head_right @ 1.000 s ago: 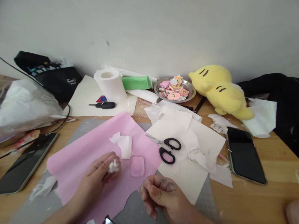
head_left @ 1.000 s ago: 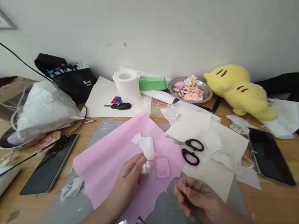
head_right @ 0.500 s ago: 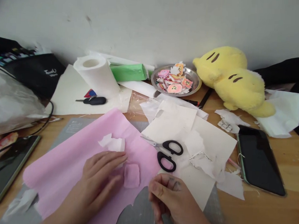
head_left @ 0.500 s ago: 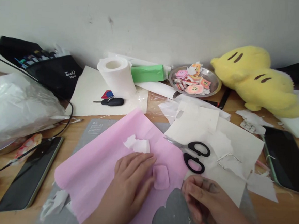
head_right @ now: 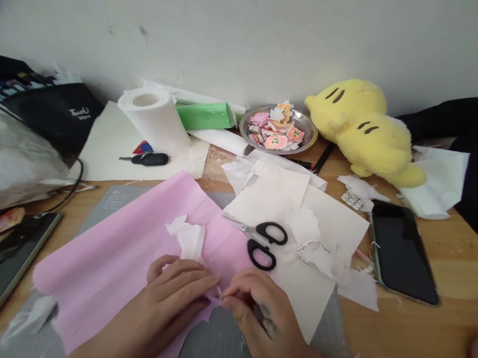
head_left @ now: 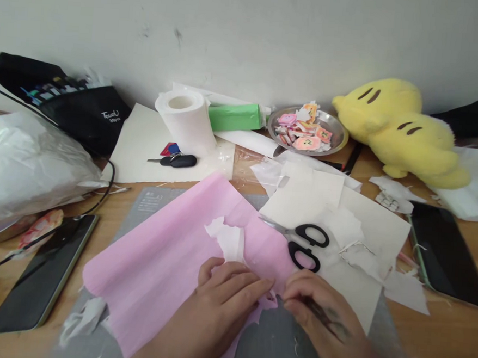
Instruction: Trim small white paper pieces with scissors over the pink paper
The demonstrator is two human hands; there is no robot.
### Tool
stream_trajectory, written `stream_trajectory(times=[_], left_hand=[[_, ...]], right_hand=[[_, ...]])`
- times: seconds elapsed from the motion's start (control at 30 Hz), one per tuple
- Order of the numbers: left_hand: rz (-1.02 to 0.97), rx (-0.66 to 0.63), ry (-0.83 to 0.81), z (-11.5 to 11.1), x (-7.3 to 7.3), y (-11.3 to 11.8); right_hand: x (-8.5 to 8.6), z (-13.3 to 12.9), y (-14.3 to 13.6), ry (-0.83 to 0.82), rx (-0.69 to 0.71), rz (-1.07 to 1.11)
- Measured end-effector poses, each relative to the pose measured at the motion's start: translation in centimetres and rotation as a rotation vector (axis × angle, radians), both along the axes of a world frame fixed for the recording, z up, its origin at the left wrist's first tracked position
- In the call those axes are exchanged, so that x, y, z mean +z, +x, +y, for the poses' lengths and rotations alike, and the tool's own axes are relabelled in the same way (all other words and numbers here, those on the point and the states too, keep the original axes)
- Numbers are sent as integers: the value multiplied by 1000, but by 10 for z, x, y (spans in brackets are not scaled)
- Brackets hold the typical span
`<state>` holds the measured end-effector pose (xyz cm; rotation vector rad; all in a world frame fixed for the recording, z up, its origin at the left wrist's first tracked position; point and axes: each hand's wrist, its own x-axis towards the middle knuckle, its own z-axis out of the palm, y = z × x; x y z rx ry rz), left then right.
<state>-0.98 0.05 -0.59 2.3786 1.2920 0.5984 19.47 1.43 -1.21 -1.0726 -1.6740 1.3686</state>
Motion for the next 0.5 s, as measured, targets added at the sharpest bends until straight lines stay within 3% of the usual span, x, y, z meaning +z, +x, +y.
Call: stream_trajectory(times=[0.1,0.27,0.5], left_hand=[[-9,-10,-8,-2,-2,1],[14,-62,43,-5,-4,0],[35,-29,-49,-6,1,3]], right_hand=[[-5,2,-8,107,23,8],[-11,5,-13,92,5,-75],[1,6,-12,122,170,-234]])
